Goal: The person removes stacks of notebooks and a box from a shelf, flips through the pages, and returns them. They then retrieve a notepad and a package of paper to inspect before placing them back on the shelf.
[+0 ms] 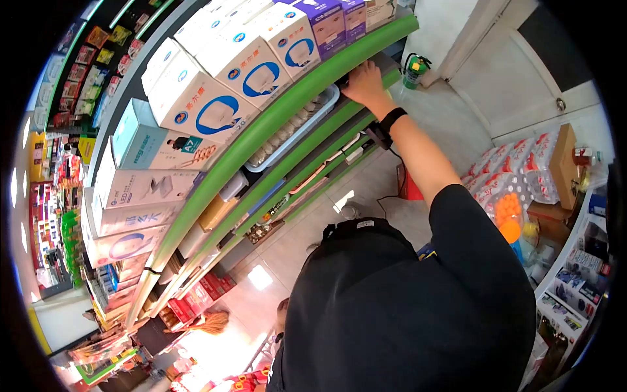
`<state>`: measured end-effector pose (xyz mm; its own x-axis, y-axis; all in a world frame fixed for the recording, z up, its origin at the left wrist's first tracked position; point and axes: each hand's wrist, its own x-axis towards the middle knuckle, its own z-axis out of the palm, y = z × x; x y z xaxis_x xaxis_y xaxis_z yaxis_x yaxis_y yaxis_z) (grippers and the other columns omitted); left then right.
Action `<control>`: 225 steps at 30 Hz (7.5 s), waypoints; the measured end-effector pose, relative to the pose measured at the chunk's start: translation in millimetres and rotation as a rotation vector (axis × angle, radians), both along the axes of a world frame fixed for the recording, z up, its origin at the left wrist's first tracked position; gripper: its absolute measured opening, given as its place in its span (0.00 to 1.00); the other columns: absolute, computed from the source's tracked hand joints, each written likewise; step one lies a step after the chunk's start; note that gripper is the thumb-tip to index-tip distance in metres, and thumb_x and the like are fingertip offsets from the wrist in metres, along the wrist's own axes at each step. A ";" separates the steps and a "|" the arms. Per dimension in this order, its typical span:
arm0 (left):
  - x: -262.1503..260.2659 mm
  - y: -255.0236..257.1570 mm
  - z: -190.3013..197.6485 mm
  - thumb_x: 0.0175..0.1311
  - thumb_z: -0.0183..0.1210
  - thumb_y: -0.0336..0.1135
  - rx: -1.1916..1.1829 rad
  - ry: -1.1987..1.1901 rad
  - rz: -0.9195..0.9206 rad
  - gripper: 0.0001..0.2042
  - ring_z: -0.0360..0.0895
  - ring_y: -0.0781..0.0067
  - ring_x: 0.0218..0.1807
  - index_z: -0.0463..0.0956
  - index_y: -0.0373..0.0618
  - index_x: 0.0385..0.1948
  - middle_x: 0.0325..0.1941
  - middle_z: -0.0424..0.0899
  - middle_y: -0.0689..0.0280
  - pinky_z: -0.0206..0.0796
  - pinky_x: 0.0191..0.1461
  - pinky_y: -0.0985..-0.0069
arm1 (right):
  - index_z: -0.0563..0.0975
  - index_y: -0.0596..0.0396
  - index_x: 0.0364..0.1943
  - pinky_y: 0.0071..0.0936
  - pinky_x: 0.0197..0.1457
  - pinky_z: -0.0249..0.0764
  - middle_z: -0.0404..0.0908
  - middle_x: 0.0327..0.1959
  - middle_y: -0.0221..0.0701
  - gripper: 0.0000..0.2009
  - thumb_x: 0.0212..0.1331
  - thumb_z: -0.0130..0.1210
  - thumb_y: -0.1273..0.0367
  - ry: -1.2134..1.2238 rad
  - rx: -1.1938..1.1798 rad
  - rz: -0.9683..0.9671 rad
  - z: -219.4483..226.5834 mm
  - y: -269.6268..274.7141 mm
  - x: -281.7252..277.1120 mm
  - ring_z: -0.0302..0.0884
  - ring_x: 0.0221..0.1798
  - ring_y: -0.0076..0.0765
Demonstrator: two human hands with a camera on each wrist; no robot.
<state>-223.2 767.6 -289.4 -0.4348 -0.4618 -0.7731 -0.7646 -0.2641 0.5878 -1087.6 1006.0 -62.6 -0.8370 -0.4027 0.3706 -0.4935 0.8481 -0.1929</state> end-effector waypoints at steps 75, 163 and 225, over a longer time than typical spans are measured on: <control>-8.0 32.3 -15.6 0.74 0.51 0.39 -0.091 0.009 -0.054 0.17 0.81 0.68 0.51 0.80 0.36 0.53 0.48 0.87 0.58 0.73 0.57 0.73 | 0.70 0.58 0.67 0.46 0.72 0.61 0.68 0.68 0.48 0.36 0.64 0.53 0.44 0.207 0.186 0.059 -17.7 -11.0 -28.0 0.64 0.69 0.54; -101.4 -542.6 193.8 0.73 0.44 0.49 -0.995 0.369 -0.394 0.21 0.66 0.52 0.69 0.72 0.49 0.60 0.63 0.77 0.60 0.51 0.77 0.47 | 0.77 0.55 0.58 0.34 0.67 0.65 0.77 0.58 0.28 0.18 0.74 0.54 0.59 -1.398 -0.750 0.513 -13.6 -576.0 582.6 0.70 0.62 0.28; 179.3 -462.0 281.3 0.67 0.63 0.32 0.636 0.984 0.133 0.26 0.77 0.67 0.62 0.67 0.36 0.65 0.62 0.79 0.56 0.70 0.65 0.69 | 0.71 0.62 0.62 0.40 0.66 0.74 0.80 0.60 0.38 0.20 0.70 0.53 0.67 -1.380 -1.377 0.120 127.0 -441.5 860.2 0.80 0.59 0.37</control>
